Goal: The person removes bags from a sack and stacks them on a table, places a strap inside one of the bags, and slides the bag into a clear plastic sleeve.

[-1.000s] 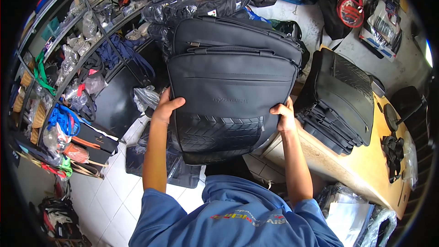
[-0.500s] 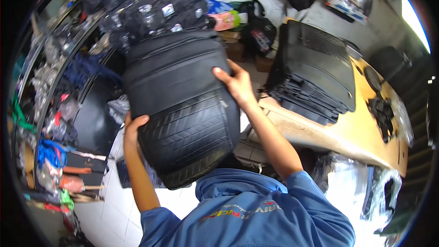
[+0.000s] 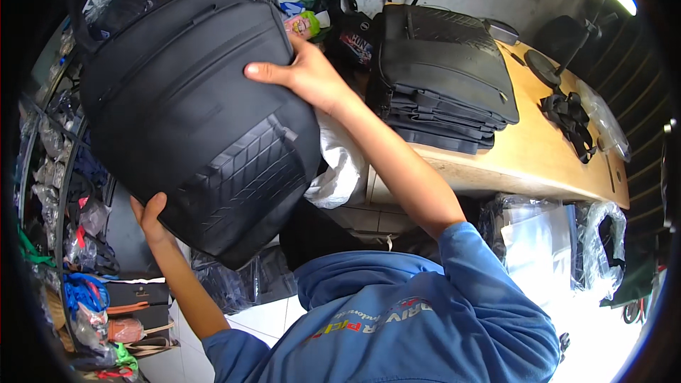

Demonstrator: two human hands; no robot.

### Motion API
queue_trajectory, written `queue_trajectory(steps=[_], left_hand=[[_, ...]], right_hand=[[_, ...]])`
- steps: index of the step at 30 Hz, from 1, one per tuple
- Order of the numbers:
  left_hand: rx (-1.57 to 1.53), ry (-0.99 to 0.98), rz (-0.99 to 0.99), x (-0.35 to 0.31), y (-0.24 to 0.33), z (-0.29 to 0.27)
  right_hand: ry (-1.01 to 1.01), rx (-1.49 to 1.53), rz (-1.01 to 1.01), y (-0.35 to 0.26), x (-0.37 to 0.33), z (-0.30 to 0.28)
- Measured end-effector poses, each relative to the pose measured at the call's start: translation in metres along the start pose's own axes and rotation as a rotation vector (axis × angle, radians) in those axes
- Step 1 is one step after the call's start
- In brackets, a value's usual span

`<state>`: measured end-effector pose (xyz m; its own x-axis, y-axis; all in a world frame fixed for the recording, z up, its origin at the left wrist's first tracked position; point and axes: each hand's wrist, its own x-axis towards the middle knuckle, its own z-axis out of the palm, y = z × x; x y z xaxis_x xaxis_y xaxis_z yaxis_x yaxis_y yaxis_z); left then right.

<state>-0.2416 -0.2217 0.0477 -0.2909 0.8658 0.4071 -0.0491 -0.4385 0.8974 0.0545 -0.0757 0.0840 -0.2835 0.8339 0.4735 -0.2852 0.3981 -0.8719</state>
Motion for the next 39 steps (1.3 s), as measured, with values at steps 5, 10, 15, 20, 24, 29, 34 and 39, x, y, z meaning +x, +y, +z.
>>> queue_trajectory(steps=[5,10,15,20,24,29,34,39], left_hand=[[0.009,0.285,0.02,-0.041,-0.047,-0.024],[-0.202,0.287,-0.028,-0.066,-0.029,0.023],[-0.38,0.348,-0.171,-0.08,-0.036,0.015],[-0.316,0.29,-0.158,-0.097,-0.084,-0.009],[-0.399,0.389,-0.359,-0.115,-0.075,0.018],[-0.384,0.424,-0.432,-0.122,-0.083,0.017],[-0.356,0.292,-0.412,-0.102,-0.109,-0.003],[-0.408,0.328,-0.442,-0.096,-0.084,0.047]], right_hand=[[-0.081,0.065,0.153,0.002,0.022,-0.003],[-0.123,0.147,0.323,0.029,0.018,0.005],[-0.091,0.171,0.353,0.042,0.005,0.023],[-0.073,0.113,0.358,0.063,-0.009,0.015],[-0.038,0.139,0.485,0.063,-0.015,-0.003],[-0.043,0.173,0.325,0.0,0.008,0.001],[0.407,0.308,-0.039,-0.106,0.047,-0.038],[0.657,0.736,-0.117,-0.149,-0.026,-0.116]])
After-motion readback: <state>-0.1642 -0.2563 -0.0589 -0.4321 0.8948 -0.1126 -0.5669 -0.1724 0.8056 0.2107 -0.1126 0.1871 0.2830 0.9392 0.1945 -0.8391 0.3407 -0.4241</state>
